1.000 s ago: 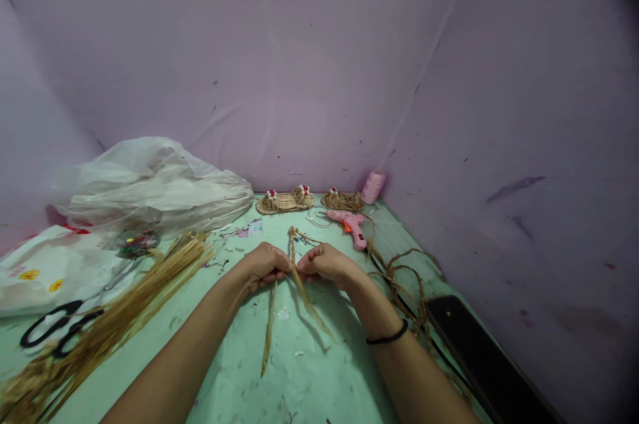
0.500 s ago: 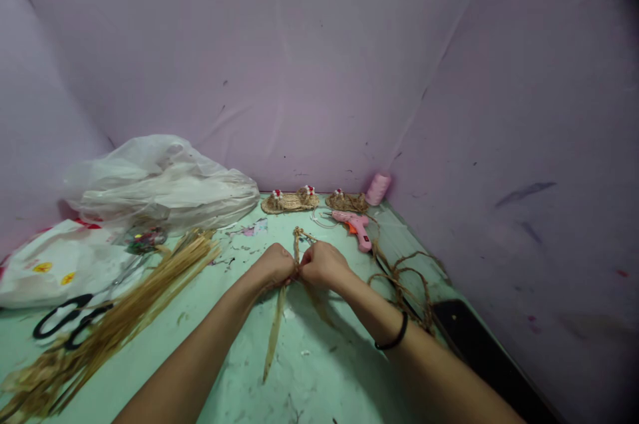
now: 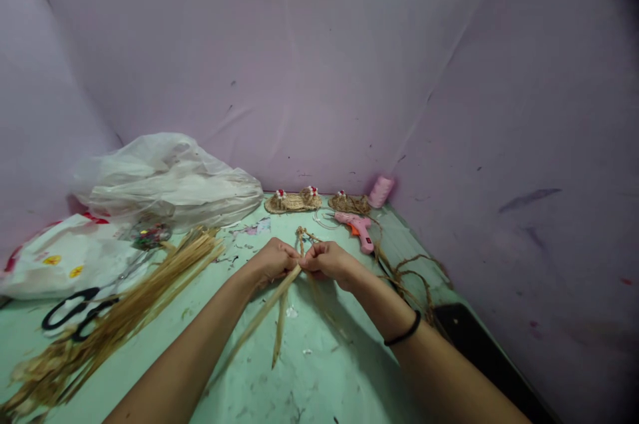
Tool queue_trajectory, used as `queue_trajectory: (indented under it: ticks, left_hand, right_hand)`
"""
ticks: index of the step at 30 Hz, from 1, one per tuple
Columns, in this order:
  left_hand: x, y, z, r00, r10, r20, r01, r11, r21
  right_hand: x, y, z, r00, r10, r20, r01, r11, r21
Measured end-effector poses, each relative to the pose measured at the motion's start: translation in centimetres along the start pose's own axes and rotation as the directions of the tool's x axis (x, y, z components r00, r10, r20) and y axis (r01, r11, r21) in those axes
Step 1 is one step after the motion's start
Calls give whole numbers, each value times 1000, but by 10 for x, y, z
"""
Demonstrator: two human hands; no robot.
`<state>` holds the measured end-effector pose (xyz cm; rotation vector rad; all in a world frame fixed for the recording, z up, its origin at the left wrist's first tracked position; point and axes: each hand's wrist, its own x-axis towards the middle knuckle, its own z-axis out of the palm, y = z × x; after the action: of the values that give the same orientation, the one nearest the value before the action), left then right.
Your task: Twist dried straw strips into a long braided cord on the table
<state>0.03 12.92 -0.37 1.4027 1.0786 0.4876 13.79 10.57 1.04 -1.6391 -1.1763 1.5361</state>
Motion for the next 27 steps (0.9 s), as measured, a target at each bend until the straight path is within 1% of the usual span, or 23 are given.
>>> queue_trajectory:
  ticks: [2,4,6,8,11,13,14,15,17,19,20,22,23,25,27]
  left_hand:
    - [2,-2,-1,1000,6,22,-5,1000,-20]
    - [4,-3,-2,1000,-10,27,10,1000,-19]
    - [4,-4,-1,1000,-10,27,10,1000,2]
    - [3,-5,0,999,11,36,-12,999,30]
    - [2,-5,0,995,48,92,-59,991,124]
    - [1,-3,-2,989,78,129,-108,963,248]
    - [0,-1,-3,989,83,127,-120,937,327]
    - [-1,2,-5,991,81,102,-116,906,407]
    - [-4,9,-9,998,57,18,-57,838,543]
    - [-9,18,-10,998,29,-51,10,778,628]
    - [-12,22,-9,998,17,-67,32,751,659]
    - [-18,30,-2,995,4,-100,71,687,723]
    - [-22,33,5,992,8,-128,93,646,758]
    - [-28,35,24,980,43,-195,138,560,817]
    - [-34,34,46,970,70,-233,163,523,837]
  right_hand:
    - [-3,1,2,996,54,73,-66,984,167]
    - [-3,2,2,983,98,157,-139,951,275]
    - [-1,4,0,969,123,214,-185,935,302]
    - [2,8,-2,964,138,229,-198,944,264]
    - [8,16,-5,971,132,201,-169,970,177]
    - [10,21,-5,983,95,155,-122,978,172]
    - [10,23,-5,988,78,134,-101,978,182]
    - [10,25,-4,991,66,113,-87,977,194]
    - [9,26,-1,995,60,77,-75,975,210]
    - [9,26,0,996,65,58,-76,973,218]
    - [9,26,1,996,65,54,-75,971,226]
    - [8,25,1,997,58,60,-71,966,250]
    - [9,25,0,996,55,68,-71,960,269]
    - [9,26,-1,995,61,82,-84,948,308]
    - [9,27,-2,992,81,100,-109,942,318]
